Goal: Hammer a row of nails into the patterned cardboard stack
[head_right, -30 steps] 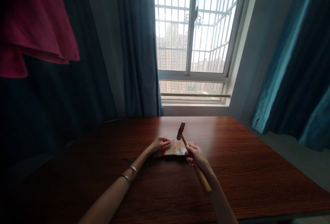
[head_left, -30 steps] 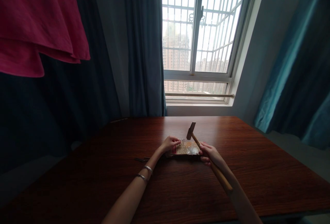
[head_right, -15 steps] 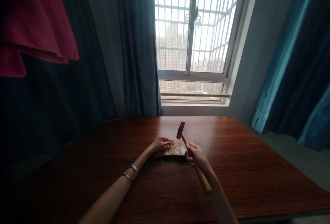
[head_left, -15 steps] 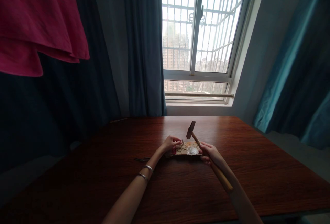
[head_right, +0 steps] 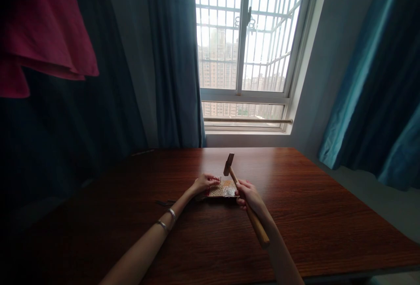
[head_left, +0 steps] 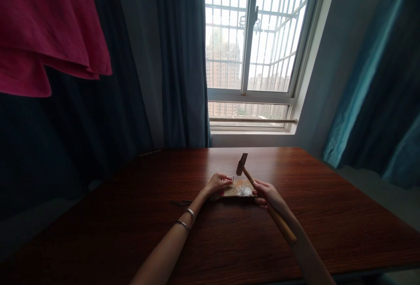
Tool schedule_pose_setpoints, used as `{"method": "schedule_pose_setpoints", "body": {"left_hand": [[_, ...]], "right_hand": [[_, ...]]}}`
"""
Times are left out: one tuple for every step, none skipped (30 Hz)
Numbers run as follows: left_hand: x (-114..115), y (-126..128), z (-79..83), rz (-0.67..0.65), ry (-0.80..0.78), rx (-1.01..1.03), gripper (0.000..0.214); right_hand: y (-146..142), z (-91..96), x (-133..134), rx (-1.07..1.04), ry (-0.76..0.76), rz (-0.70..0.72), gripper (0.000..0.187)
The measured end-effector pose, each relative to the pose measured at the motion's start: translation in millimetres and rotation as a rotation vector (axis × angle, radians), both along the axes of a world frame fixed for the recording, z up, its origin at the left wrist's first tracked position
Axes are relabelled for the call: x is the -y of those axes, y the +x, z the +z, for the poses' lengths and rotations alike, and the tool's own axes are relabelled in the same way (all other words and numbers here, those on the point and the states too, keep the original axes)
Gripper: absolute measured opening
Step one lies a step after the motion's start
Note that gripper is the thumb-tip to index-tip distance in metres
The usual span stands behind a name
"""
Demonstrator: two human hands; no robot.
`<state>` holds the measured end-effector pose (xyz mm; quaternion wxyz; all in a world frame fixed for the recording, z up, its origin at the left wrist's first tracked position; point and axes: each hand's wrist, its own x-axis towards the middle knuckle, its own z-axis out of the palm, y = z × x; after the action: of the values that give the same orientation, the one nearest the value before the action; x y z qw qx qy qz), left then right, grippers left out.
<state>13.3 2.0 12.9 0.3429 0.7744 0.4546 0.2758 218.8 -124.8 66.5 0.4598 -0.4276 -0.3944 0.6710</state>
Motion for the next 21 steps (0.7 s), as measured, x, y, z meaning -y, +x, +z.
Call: {"method": "schedule_pose_setpoints", "body": {"left_hand": [[1, 0, 1.9, 0.0, -0.012, 0.002, 0.038], [3, 0, 3.4, 0.002, -0.023, 0.003, 0.038], [3, 1, 4.6, 0.007, -0.035, -0.001, 0.039], [4, 1, 5.4, 0.013, -0.045, -0.007, 0.04], [5, 1, 5.9, 0.02, -0.053, -0.015, 0.041], [5, 2, 6.1, 0.026, -0.056, -0.022, 0.041], [5, 2, 6.0, 0.031, -0.056, -0.027, 0.042], [5, 2, 5.8, 0.034, -0.055, -0.029, 0.043], [5, 2, 5.4, 0.035, -0.051, -0.027, 0.043], [5, 3, 5.0, 0.035, -0.047, -0.023, 0.043], [5, 3, 4.6, 0.034, -0.046, -0.02, 0.043], [5, 3, 4.3, 0.032, -0.046, -0.018, 0.043], [5, 3, 4.2, 0.03, -0.047, -0.017, 0.043], [5, 3, 4.2, 0.03, -0.049, -0.019, 0.043], [5, 3, 4.2, 0.03, -0.051, -0.023, 0.043], [5, 3, 4.2, 0.031, -0.051, -0.026, 0.043], [5, 3, 4.2, 0.028, -0.051, -0.026, 0.044], [4, 3, 4.0, 0.028, -0.05, -0.025, 0.044], [4, 3, 3.6, 0.029, -0.051, -0.024, 0.044], [4, 3, 2.9, 0.033, -0.052, -0.025, 0.044], [3, 3, 2.1, 0.04, -0.052, -0.028, 0.045]], "right_hand": [[0, 0.5, 0, 0.004, 0.003, -0.001, 0.041], [-1, 1.1, 1, 0.01, 0.008, -0.002, 0.04], [-1, 1.7, 1, 0.017, 0.015, -0.001, 0.04], [-1, 2.3, 2, 0.025, 0.021, 0.0, 0.039], [-1, 2.8, 2, 0.032, 0.027, 0.002, 0.039], [-1, 3.3, 1, 0.037, 0.029, 0.006, 0.039], [-1, 3.7, 1, 0.04, 0.027, 0.011, 0.039], [-1, 4.0, 0, 0.044, 0.021, 0.015, 0.04], [-1, 4.4, -1, 0.046, 0.013, 0.02, 0.04], [-1, 4.9, -3, 0.048, 0.004, 0.026, 0.04], [0, 5.4, -4, 0.049, -0.002, 0.028, 0.04], [0, 6.1, -5, 0.046, -0.005, 0.028, 0.039], [1, 7.0, -7, 0.04, -0.006, 0.027, 0.038], [2, 7.9, -8, 0.029, -0.004, 0.027, 0.036], [3, 8.8, -10, 0.016, -0.002, 0.029, 0.035], [4, 9.7, -11, 0.004, -0.001, 0.037, 0.034], [5, 10.5, -12, -0.006, -0.003, 0.048, 0.032], [5, 11.4, -12, -0.01, -0.011, 0.061, 0.032], [6, 12.3, -13, -0.01, -0.021, 0.075, 0.031], [7, 13.4, -13, -0.006, -0.036, 0.088, 0.03], [8, 14.7, -14, -0.001, -0.051, 0.098, 0.029]]}}
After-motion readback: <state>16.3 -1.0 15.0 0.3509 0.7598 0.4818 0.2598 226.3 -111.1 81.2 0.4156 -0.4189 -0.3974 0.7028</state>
